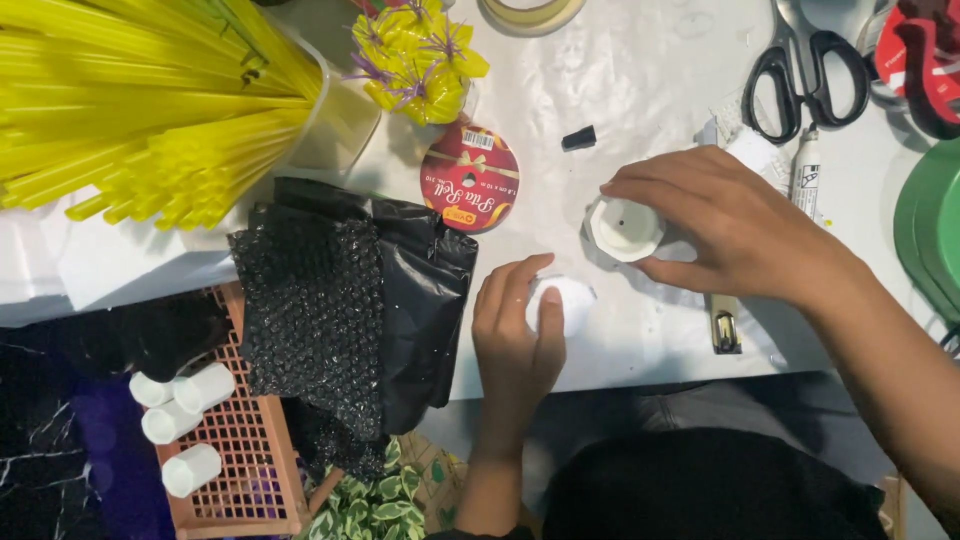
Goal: The person marks a foam block and uses a utility knife to carve it into a specific shape for a handicraft project.
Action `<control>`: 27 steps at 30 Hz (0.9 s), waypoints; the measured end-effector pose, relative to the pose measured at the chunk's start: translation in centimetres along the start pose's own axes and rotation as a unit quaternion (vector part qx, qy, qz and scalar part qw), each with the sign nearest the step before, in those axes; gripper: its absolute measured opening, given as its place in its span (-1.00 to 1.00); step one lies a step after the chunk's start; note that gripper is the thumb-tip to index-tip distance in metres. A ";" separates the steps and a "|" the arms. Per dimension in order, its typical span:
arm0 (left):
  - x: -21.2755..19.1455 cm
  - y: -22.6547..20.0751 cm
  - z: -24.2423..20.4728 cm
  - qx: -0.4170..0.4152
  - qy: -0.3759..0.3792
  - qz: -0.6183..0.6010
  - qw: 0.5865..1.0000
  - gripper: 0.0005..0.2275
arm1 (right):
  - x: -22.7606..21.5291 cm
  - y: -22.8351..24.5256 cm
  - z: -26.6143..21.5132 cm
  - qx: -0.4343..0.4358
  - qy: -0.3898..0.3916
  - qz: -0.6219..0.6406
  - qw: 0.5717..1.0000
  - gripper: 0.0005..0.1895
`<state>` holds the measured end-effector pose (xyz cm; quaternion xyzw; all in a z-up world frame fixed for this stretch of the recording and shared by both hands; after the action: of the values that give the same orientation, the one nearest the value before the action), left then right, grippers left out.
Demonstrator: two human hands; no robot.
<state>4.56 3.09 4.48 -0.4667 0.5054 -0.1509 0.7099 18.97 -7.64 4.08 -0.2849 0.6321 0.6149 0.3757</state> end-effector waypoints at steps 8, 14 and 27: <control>2.2 -1.1 1.9 0.095 -0.011 0.122 0.988 -0.75 | -4.1 -1.8 1.8 0.003 -0.122 -0.019 0.992 -0.31; 1.4 -0.7 1.6 0.131 0.036 0.076 0.988 -0.57 | -4.7 -0.9 1.4 0.025 -0.128 -0.050 0.990 -0.30; 4.3 -1.3 0.9 0.188 0.069 0.115 0.973 -0.49 | 3.5 -0.5 -11.1 0.395 -0.118 -0.105 0.905 -0.62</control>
<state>7.54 -0.05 3.12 -0.2525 0.5658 -0.1927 0.7609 16.05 -18.37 0.44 -0.1027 0.7408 0.3011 0.5917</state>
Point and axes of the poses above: each hand's wrist, its own z-axis towards the middle knuckle, its own x-axis out of the palm, y = z × x, the point moved 10 cm from there along z, towards the middle knuckle, and after that the axes turned 7 degrees about y, right-handed, at the moved point
